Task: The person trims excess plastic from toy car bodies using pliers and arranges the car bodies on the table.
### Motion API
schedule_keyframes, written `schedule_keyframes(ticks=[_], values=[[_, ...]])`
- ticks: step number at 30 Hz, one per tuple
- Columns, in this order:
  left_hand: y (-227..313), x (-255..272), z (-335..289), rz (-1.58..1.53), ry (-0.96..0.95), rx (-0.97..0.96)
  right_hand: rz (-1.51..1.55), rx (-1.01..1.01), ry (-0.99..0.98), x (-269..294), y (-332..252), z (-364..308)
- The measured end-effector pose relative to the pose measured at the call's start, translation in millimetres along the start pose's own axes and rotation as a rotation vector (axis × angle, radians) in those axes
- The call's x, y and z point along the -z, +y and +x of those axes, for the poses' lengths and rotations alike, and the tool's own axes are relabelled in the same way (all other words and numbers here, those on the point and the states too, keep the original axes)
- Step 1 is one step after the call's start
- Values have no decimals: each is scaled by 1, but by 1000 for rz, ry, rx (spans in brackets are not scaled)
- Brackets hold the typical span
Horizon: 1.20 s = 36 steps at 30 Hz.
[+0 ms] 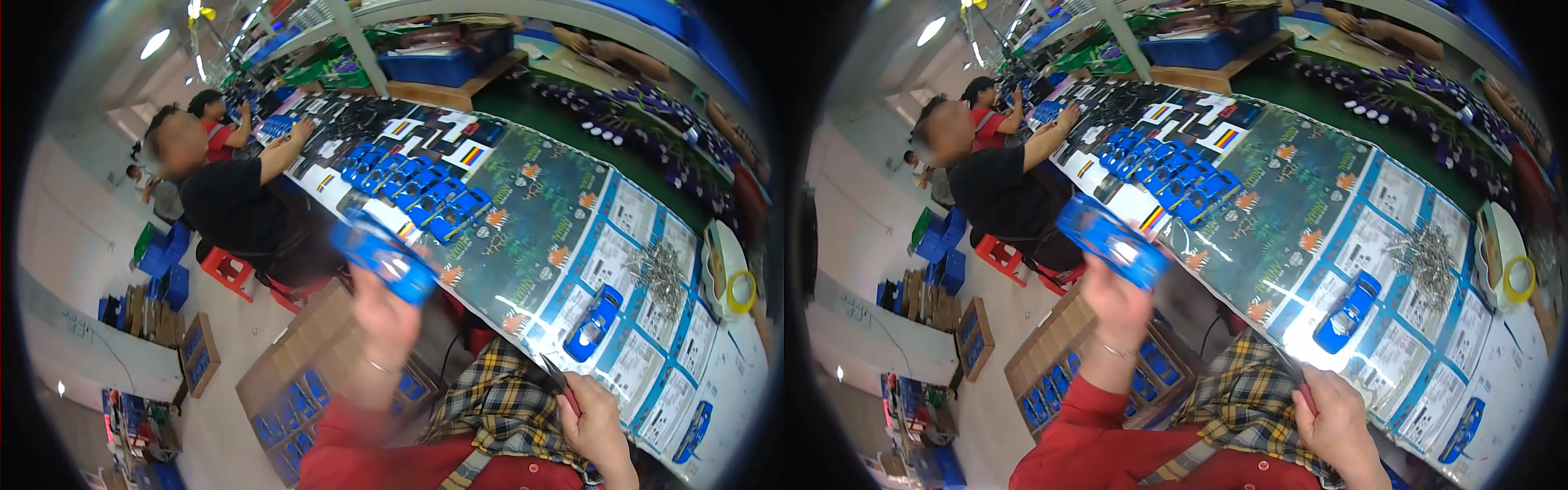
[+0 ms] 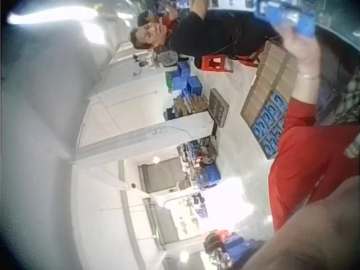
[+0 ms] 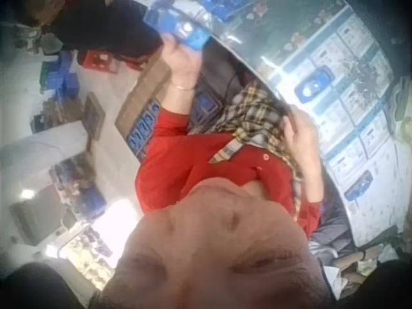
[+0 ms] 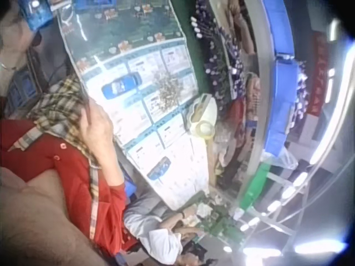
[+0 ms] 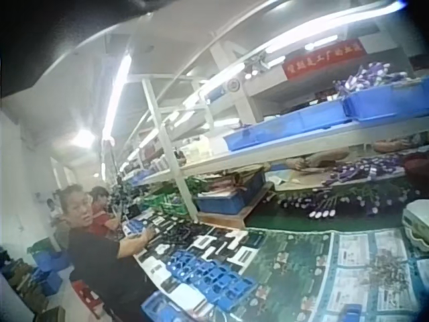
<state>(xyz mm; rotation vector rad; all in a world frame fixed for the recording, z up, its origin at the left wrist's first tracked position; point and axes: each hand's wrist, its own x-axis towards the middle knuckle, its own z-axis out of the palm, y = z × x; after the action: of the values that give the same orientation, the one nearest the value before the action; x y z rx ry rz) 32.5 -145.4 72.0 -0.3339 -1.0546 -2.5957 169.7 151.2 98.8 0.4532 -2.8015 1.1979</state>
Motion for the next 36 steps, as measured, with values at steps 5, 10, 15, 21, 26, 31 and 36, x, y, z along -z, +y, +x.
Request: schedule_keyframes(ticks=[5,10,15,21,26,31,36], values=[[78,30,64,-40,371,-279,18,-16,20,-2,1,12],[-1,1,28,-111,-45,85,3,-63,24,-5,1,29],[-68,-36,-21,-199,-193,351,-29,-29,-9,-1,-3,33],[-108,-59,-46,-176,-343,489,-80,-46,105,-2,14,16],[-111,-82,-62,-91,-341,458,-83,-35,145,-1,26,6],[-115,-89,-67,-93,-429,382,-117,-37,121,6,33,0],[-118,-96,-71,-54,-425,405,-112,-33,149,11,39,-5]])
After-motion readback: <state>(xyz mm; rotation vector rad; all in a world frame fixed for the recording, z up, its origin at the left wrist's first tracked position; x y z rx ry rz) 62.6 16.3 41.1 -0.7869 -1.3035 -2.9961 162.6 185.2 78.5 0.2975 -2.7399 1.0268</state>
